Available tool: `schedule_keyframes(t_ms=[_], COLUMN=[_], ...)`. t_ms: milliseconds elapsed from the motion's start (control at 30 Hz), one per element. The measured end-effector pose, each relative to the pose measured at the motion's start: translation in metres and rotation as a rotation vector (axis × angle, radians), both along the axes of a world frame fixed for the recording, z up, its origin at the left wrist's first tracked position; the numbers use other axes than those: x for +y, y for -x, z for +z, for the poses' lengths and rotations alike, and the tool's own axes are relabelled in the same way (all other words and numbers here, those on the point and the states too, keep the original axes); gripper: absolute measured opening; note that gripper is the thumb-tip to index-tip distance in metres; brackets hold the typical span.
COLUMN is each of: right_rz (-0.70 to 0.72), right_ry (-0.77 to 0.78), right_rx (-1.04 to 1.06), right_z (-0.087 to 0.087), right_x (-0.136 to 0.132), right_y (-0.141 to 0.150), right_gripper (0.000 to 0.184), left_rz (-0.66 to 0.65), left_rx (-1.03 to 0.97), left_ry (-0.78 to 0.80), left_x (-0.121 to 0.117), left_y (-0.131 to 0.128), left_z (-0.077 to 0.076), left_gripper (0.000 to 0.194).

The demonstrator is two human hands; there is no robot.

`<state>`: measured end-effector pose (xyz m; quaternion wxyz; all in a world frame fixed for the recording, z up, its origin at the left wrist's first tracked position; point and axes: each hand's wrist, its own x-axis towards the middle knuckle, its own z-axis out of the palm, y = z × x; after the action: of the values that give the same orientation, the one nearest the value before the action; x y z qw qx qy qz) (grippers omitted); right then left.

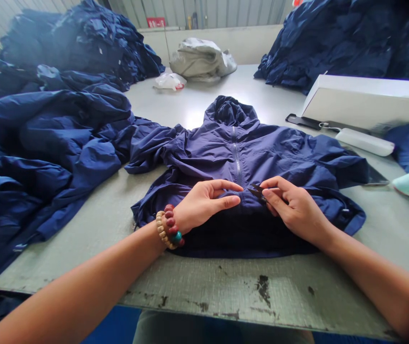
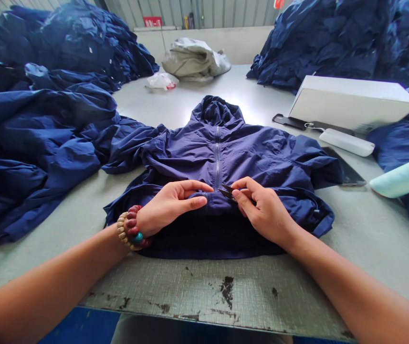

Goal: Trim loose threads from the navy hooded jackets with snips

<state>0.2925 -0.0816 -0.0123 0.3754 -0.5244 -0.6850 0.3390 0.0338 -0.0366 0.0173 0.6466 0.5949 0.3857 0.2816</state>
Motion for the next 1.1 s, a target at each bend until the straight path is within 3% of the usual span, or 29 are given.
schedule_keyframes(t_ms=[333,767,967,1100], right_rz=[-0.021,-0.014,0.012,-0.01], right_ry=[-0.007,-0.188,-0.183,-0.14], right_rx=[0.004,-0.123,-0.132,-0.132], right_z=[0.003,0.015,0.018,0.015], right_x=[-0.004,-0.018,-0.02,-0.016], right_y=[0.0,0.001,0.009,0.01], right_gripper=[0.029,0.021,0.036,0.032], left_rz=[0.0,0.055,0.059,0.082], left_rx=[-0.028,0.029,0.025,0.074], left_ry=[0.025,0.019,0.007,0.01], left_x=[0.0,0.0,0.0,-0.002], left_y=[0.0,-0.002,-0.003,-0.003], left_z=[0.0,0.002,0.001,0.002], left_gripper=[0.043,0.038,0.036,0.036])
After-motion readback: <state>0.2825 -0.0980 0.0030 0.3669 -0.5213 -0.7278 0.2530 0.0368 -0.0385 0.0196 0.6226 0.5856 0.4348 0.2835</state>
